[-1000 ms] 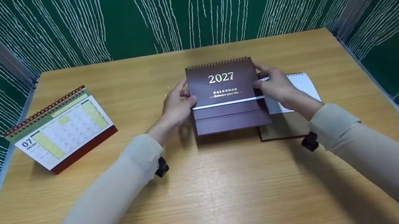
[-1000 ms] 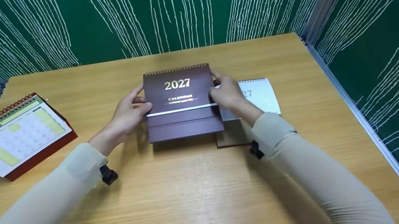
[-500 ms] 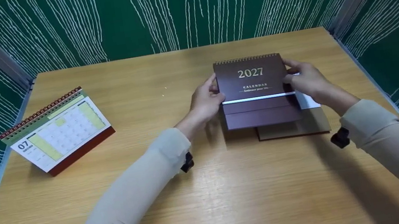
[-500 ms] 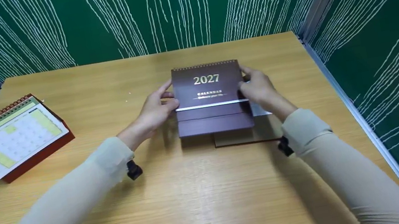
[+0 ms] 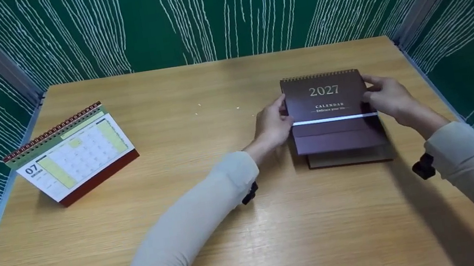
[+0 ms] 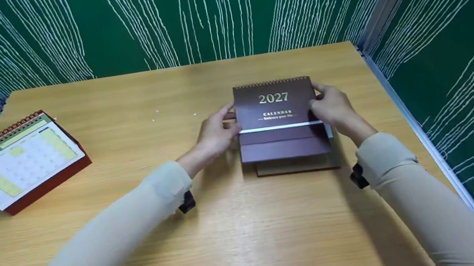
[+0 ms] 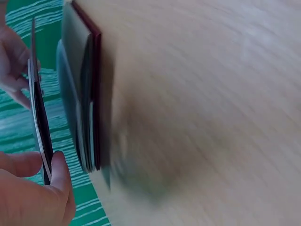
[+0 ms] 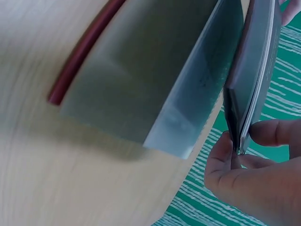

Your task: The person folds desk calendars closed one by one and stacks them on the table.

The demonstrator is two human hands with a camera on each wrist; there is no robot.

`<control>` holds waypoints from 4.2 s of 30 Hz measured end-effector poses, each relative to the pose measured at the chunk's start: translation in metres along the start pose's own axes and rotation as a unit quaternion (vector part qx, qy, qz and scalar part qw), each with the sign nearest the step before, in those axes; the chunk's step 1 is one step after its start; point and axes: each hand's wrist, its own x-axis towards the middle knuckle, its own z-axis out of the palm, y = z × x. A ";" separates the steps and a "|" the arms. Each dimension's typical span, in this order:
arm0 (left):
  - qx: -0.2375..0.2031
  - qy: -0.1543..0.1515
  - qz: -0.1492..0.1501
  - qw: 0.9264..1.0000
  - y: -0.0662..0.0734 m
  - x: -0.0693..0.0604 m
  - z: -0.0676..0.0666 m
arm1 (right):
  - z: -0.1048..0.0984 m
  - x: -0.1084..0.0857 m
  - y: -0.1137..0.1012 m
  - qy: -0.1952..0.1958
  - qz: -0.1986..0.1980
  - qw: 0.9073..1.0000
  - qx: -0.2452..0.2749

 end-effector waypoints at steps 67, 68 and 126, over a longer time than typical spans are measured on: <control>0.076 -0.117 0.044 0.989 -0.021 -0.010 -0.025 | 0.010 -0.009 0.017 0.046 -0.045 0.982 -0.177; 0.073 -0.116 0.043 0.990 -0.023 -0.011 -0.032 | 0.010 -0.010 0.014 0.051 -0.051 0.981 -0.181; 0.072 0.275 -0.013 0.959 -0.120 -0.165 -0.292 | 0.188 -0.011 -0.164 -0.029 -0.250 0.962 0.106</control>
